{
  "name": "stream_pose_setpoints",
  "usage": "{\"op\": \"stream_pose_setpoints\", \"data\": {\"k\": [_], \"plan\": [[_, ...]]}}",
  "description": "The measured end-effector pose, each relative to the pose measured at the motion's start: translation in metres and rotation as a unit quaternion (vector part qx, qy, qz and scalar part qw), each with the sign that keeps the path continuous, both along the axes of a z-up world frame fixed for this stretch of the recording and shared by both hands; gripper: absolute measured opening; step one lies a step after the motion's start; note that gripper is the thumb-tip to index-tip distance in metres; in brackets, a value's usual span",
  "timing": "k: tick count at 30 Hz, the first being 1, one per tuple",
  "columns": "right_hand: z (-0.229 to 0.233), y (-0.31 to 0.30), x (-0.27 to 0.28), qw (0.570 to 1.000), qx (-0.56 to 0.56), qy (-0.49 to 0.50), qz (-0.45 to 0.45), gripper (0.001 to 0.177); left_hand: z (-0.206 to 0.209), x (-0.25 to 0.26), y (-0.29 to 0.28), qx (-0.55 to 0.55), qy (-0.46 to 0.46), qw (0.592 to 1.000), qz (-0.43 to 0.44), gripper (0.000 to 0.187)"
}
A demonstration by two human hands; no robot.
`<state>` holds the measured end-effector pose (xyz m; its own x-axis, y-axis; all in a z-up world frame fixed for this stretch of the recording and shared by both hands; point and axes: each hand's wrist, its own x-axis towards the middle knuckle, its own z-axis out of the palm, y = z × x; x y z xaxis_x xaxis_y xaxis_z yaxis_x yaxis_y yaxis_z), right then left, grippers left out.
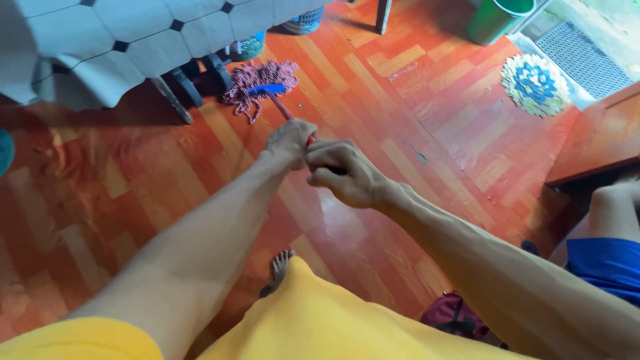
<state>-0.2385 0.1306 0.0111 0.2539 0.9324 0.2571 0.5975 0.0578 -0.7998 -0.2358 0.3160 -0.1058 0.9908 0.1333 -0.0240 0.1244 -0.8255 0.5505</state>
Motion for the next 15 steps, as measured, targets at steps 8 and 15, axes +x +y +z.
{"op": "stream_pose_setpoints", "data": {"k": [8, 15], "plan": [[0.022, -0.084, -0.077, 0.999, -0.016, 0.011, 0.04, 0.029, 0.025, -0.092, -0.084, 0.017, 0.013, 1.0, 0.011, 0.015], [0.045, -0.157, -0.135, 0.997, -0.005, 0.026, 0.071, 0.032, 0.056, -0.172, -0.157, 0.018, 0.011, 0.999, 0.025, 0.015]]}}
